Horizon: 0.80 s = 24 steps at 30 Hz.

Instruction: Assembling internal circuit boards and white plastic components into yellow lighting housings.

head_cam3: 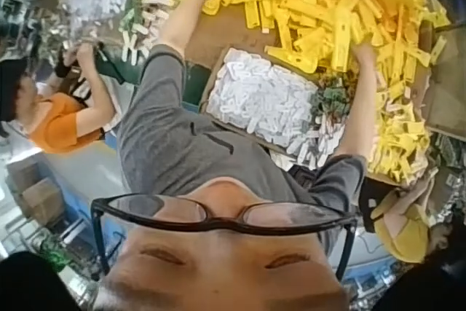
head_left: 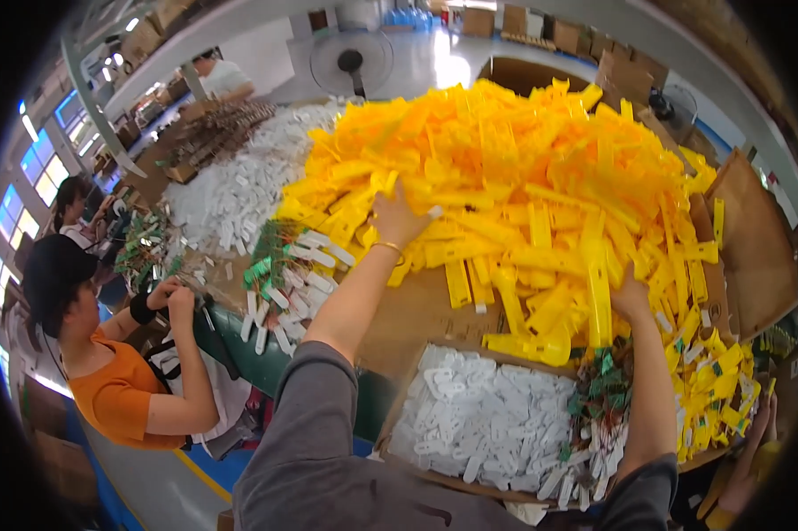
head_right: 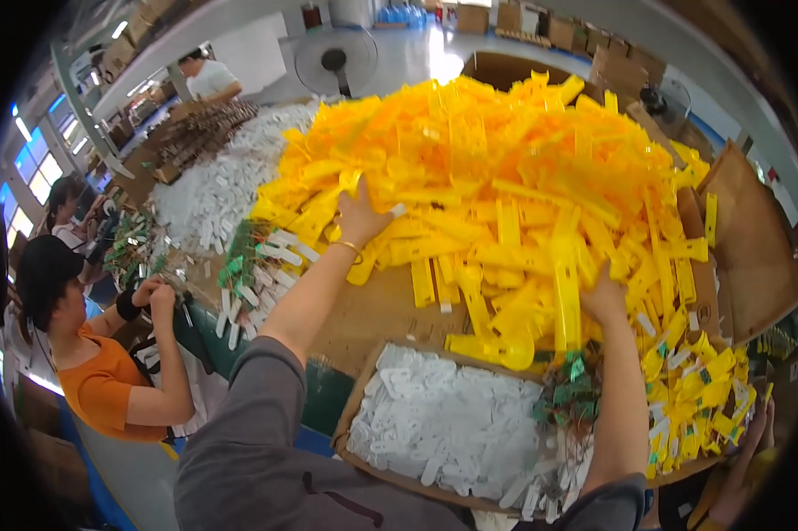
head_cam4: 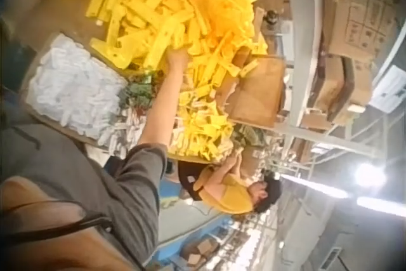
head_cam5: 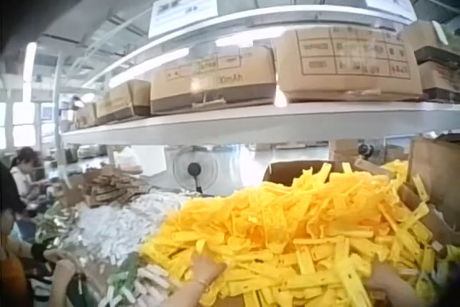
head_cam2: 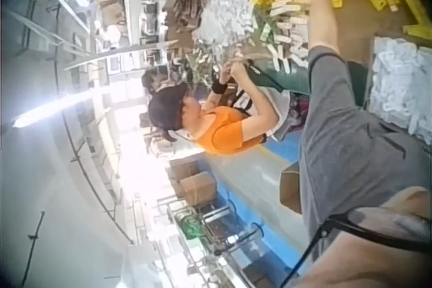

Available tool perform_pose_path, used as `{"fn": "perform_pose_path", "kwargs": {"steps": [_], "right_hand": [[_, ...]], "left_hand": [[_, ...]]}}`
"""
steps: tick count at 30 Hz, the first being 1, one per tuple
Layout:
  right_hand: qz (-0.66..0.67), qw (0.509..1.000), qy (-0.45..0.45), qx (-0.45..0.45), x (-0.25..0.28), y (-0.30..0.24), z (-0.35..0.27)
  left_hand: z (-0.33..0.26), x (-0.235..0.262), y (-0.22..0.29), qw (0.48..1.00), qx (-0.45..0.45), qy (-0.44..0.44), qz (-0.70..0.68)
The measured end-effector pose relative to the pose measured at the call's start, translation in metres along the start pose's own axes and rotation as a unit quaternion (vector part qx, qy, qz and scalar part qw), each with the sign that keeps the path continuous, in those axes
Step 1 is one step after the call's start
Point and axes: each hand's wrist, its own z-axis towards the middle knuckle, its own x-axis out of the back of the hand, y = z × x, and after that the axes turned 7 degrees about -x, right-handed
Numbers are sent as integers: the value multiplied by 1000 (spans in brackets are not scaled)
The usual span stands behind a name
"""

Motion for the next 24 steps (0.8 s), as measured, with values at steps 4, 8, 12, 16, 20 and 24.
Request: {"fn": "perform_pose_path", "kwargs": {"steps": [4, 8, 12, 16, 20, 24], "right_hand": [[-36, 967, 235, 88, -48, 1, 28], [59, 990, 16, 125, -28, -105, -38], [25, 994, -32, 105, -7, -146, -75], [14, 994, 10, 104, 30, -125, -106], [111, 911, 270, 292, 26, -97, -145], [259, 912, 103, 302, 29, -81, -242]], "left_hand": [[-26, -8, 31, 997, -42, -55, -26], [-61, -4, 50, 986, -97, -123, -57], [-83, 23, 48, 977, -141, -160, -9], [-113, 66, -13, 907, -131, -115, -383], [-175, 87, -106, 940, -18, -65, -335], [-225, 89, -95, 981, -86, 1, -173]]}}
